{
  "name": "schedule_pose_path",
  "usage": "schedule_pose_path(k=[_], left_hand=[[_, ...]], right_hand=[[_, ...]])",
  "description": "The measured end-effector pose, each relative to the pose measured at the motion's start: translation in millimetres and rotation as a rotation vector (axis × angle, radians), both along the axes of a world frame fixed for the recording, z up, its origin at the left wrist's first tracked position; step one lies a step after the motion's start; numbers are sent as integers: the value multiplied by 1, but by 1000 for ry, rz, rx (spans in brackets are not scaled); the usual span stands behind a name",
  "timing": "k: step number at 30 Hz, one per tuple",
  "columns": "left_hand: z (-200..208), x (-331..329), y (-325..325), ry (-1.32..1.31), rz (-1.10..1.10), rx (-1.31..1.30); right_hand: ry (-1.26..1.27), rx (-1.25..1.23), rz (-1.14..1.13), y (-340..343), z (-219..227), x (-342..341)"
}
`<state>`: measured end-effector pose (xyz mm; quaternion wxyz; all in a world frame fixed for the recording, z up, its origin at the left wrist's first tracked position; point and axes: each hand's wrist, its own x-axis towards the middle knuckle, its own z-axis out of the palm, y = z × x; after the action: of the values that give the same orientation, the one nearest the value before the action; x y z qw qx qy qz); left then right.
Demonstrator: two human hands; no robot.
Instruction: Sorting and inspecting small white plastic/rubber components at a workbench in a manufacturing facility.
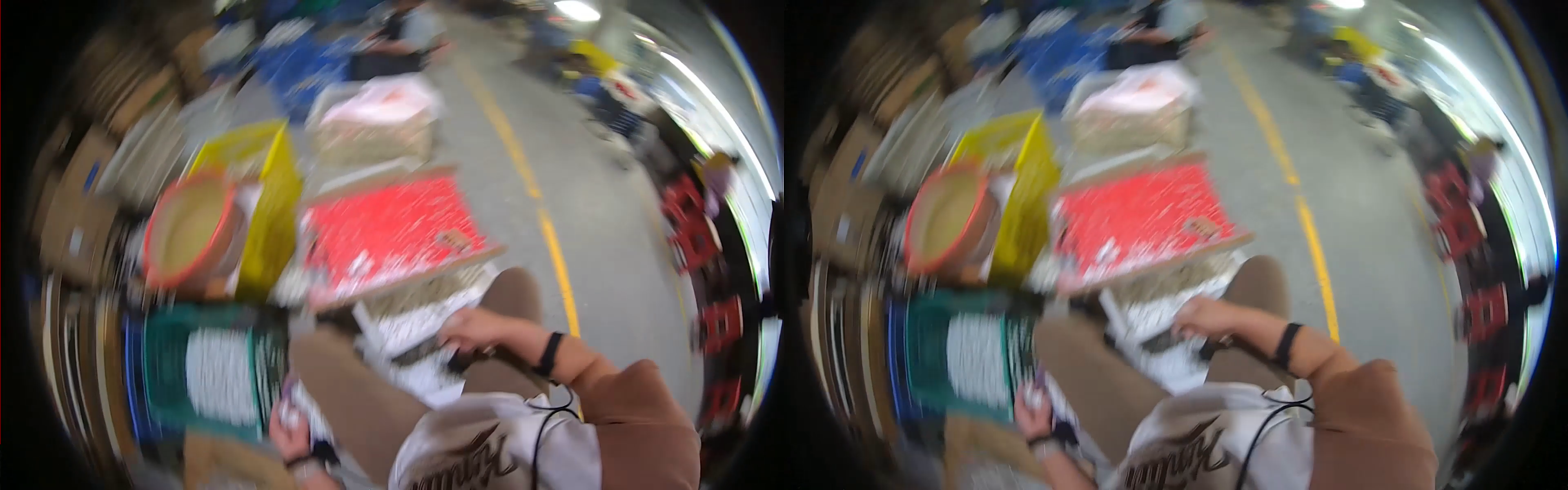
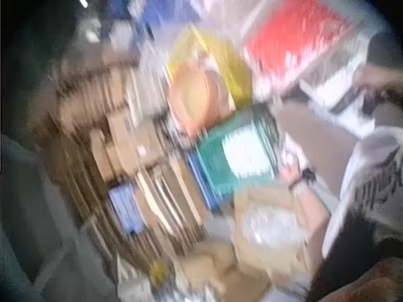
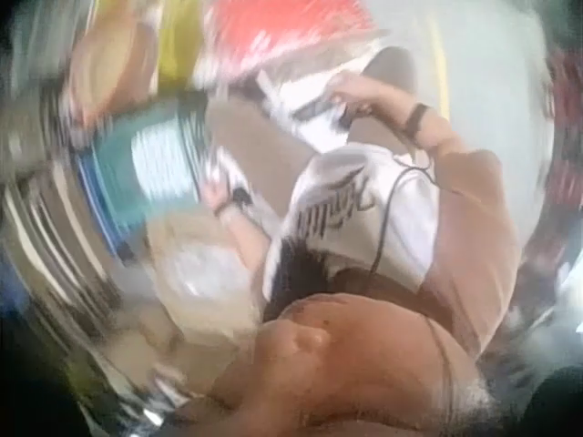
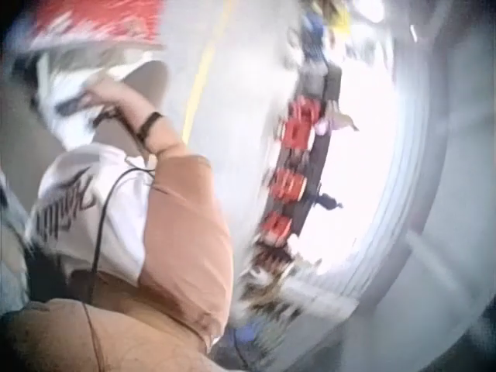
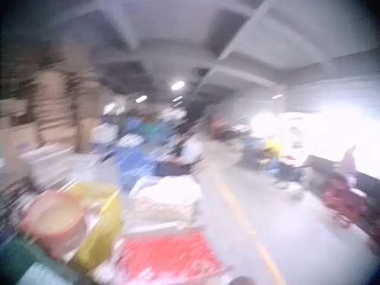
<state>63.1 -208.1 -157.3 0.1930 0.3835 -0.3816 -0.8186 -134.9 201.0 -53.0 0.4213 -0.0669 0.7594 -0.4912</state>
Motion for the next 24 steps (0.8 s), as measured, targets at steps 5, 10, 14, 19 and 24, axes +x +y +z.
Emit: schedule_pose_path(k=[5, 10, 14, 19, 24], left_hand=[[-108, 52, -17, -101, 124, 401], [-140, 92, -16, -204, 462, 647], [-145, 117, -31, -577, 211, 455], [-129, 102, -38, -433, 362, 428], [2, 22, -16, -168, 112, 132]], right_hand=[[-196, 14, -209, -7, 12, 4], [-293, 4, -202, -17, 6, 9], [-299, 23, -150, -33, 5, 5], [-209, -28, -104, -39, -14, -10], [5, 67, -208, -24, -76, -63]])
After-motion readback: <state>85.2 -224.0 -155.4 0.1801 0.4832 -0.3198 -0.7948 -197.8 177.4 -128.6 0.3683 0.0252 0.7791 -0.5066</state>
